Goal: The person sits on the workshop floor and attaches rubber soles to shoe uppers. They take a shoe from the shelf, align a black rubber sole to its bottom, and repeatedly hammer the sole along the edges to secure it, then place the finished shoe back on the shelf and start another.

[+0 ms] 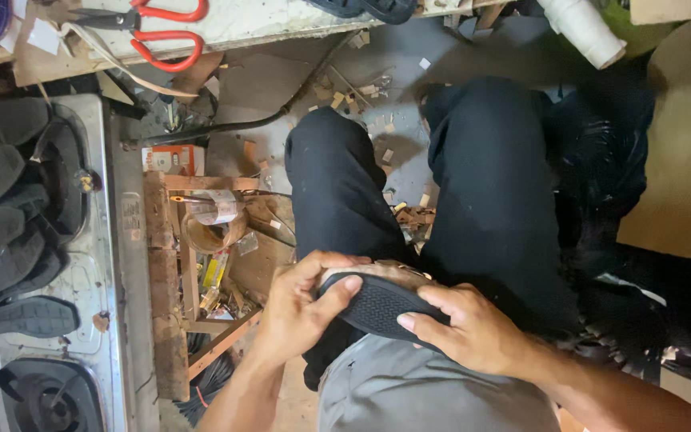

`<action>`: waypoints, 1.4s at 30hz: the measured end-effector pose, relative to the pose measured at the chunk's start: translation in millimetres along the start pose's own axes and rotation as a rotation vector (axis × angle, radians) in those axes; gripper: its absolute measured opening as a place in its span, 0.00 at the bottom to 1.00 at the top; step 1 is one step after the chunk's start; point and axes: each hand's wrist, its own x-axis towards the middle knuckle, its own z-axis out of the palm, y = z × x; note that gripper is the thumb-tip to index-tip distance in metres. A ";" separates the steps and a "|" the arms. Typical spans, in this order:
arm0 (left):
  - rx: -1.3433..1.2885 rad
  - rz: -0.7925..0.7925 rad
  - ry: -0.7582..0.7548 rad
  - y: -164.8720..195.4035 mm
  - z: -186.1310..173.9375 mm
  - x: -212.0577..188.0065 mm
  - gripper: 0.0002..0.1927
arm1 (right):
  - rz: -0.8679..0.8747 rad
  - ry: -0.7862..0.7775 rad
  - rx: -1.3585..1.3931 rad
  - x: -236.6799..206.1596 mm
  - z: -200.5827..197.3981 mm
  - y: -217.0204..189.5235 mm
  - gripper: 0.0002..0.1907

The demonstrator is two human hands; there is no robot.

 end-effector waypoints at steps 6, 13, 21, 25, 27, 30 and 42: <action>0.022 -0.015 -0.141 -22.7 -31.5 7.4 0.11 | -0.049 0.017 -0.172 -3.8 2.8 13.6 0.15; 0.162 -0.129 -0.137 -39.4 -36.2 13.5 0.10 | 0.200 -0.013 -0.047 -14.4 2.0 30.7 0.17; 0.404 0.052 -0.326 -27.3 -35.0 25.8 0.15 | 0.028 0.209 -0.102 -12.2 15.1 49.6 0.15; 0.526 0.094 -0.319 -15.3 -30.7 28.8 0.15 | -0.050 0.244 -0.107 -5.4 16.8 53.2 0.14; 0.644 0.054 -0.337 -8.7 -27.4 30.0 0.17 | 0.028 0.201 -0.124 -3.5 16.6 52.4 0.15; 0.817 -0.056 -0.389 0.1 -21.6 30.5 0.20 | 0.139 0.149 -0.151 -1.5 16.9 49.4 0.15; 0.838 0.262 -0.484 -0.1 -23.2 35.2 0.20 | 0.167 0.228 -0.080 5.7 21.4 49.7 0.15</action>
